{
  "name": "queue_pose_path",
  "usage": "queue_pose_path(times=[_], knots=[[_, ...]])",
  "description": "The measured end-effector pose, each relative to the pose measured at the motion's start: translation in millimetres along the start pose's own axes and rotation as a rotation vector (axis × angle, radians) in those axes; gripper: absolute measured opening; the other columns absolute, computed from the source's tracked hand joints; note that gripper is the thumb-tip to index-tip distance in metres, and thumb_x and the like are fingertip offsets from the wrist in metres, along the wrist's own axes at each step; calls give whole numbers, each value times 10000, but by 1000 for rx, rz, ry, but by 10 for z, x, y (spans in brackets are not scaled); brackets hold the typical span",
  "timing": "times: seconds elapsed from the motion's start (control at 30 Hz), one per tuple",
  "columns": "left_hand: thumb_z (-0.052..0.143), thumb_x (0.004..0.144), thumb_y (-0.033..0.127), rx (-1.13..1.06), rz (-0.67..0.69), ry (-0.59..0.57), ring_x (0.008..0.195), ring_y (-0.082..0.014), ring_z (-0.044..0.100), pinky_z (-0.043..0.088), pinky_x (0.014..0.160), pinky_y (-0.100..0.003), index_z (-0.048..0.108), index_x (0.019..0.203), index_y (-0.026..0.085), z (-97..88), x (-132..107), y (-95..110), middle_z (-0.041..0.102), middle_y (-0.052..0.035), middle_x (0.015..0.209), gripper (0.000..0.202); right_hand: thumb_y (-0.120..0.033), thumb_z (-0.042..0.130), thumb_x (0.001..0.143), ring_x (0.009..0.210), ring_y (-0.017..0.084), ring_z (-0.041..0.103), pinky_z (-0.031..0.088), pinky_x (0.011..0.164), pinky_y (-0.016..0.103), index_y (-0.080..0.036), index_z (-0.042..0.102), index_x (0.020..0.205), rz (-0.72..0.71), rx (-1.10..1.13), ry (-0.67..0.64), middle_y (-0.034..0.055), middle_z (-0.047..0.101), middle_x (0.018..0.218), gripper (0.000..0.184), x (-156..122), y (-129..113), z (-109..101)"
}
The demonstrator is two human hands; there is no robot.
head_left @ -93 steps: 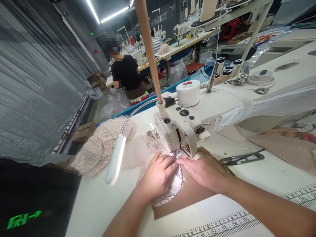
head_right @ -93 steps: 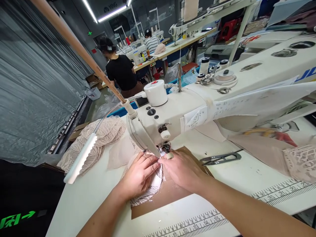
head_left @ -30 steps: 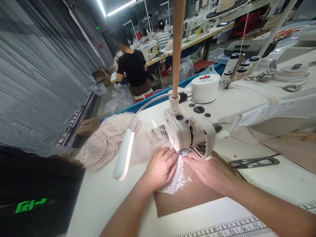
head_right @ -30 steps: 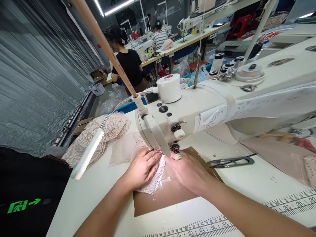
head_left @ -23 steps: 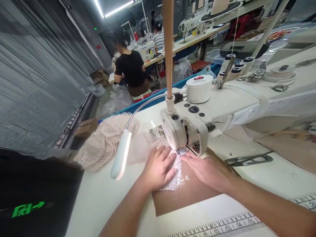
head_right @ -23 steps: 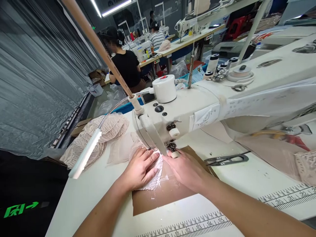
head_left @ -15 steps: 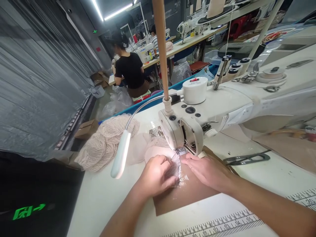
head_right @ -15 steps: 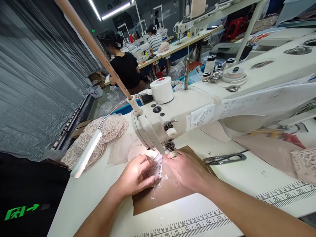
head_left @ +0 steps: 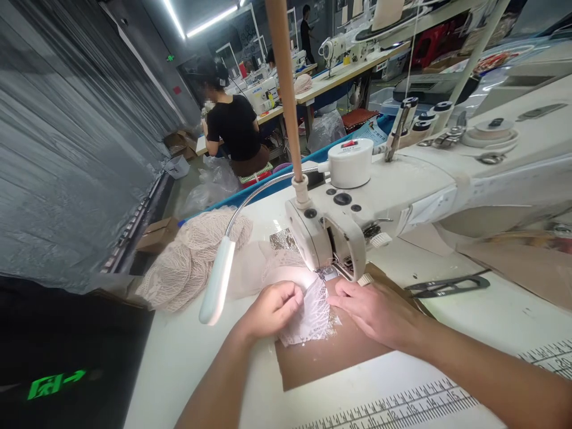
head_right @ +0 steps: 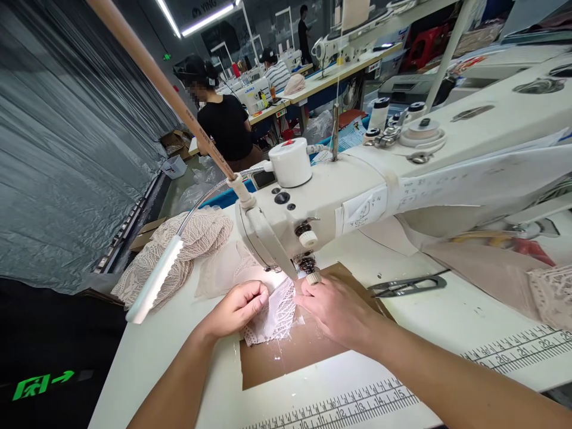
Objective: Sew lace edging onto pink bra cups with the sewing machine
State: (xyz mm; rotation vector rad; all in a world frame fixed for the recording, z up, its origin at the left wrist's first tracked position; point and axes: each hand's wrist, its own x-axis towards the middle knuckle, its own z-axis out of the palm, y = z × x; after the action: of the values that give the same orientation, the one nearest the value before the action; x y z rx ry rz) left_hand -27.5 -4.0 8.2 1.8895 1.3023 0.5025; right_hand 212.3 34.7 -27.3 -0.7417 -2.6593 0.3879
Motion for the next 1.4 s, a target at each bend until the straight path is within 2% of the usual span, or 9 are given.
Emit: queue_pose_path(times=[0.1, 0.23, 0.33, 0.47, 0.63, 0.9, 1.13, 1.27, 1.4], knots=[[451, 917, 347, 83, 25, -13, 644, -111, 470, 385, 608, -223, 499, 724, 173, 13, -14, 10, 516, 12, 694, 264, -34, 387, 812, 535, 127, 303, 199, 517, 284, -180, 630, 842, 23, -18, 6, 10, 466, 709, 285, 6, -21, -8], [519, 873, 334, 169, 63, 38, 684, -138, 522, 427, 616, -243, 564, 852, 177, 61, -22, 73, 577, -20, 780, 165, -25, 389, 794, 554, 138, 339, 204, 522, 296, -176, 644, 962, 23, -57, 25, 23, 509, 737, 341, 40, -40, -27], [491, 878, 301, 286, 215, 101, 894, -209, 566, 473, 792, -330, 585, 1029, 176, 91, 14, 112, 623, -93, 983, 218, -38, 418, 766, 571, 146, 365, 216, 530, 299, -181, 651, 945, 10, -80, 33, 25, 519, 722, 327, 43, -22, -8], [458, 895, 303, 508, 401, 49, 1111, -284, 513, 411, 954, -447, 502, 1274, 157, 142, 72, 87, 578, -132, 1262, 408, -41, 449, 718, 615, 154, 408, 229, 561, 305, -183, 652, 975, 7, -141, 98, 49, 574, 793, 357, 0, -3, 59], [434, 913, 346, 650, 386, 28, 1121, -307, 509, 425, 920, -475, 510, 1303, 150, 203, 38, 16, 559, -120, 1318, 443, -37, 448, 732, 624, 157, 405, 230, 598, 313, -192, 652, 995, 66, -195, 76, 46, 580, 793, 367, -62, -15, 122], [452, 904, 402, 616, 334, 73, 1103, -300, 504, 415, 935, -478, 518, 1302, 135, 254, 12, 29, 537, -118, 1344, 484, -54, 453, 791, 660, 156, 448, 245, 625, 316, -207, 651, 1066, 98, -180, 51, 40, 598, 816, 372, -42, -20, 91], [447, 900, 386, 596, 298, 123, 1101, -313, 497, 411, 928, -495, 491, 1332, 152, 282, 52, 16, 520, -133, 1354, 493, -39, 468, 756, 758, 195, 524, 290, 694, 337, -211, 629, 1113, 158, -219, 41, 50, 670, 916, 428, 38, -41, 13], [441, 902, 380, 607, 313, 140, 1105, -310, 489, 408, 918, -495, 512, 1305, 151, 267, 38, 0, 526, -147, 1341, 469, -33, 462, 751, 750, 194, 515, 295, 688, 327, -241, 603, 1169, 109, -207, 45, 39, 663, 904, 488, 24, -17, -30], [449, 893, 322, 611, 359, 108, 1108, -297, 483, 395, 917, -474, 548, 1252, 165, 240, 9, -32, 529, -144, 1318, 404, -39, 442, 777, 676, 165, 453, 265, 615, 299, -249, 637, 1095, 20, -126, -8, 22, 571, 787, 428, -20, 17, -78]])
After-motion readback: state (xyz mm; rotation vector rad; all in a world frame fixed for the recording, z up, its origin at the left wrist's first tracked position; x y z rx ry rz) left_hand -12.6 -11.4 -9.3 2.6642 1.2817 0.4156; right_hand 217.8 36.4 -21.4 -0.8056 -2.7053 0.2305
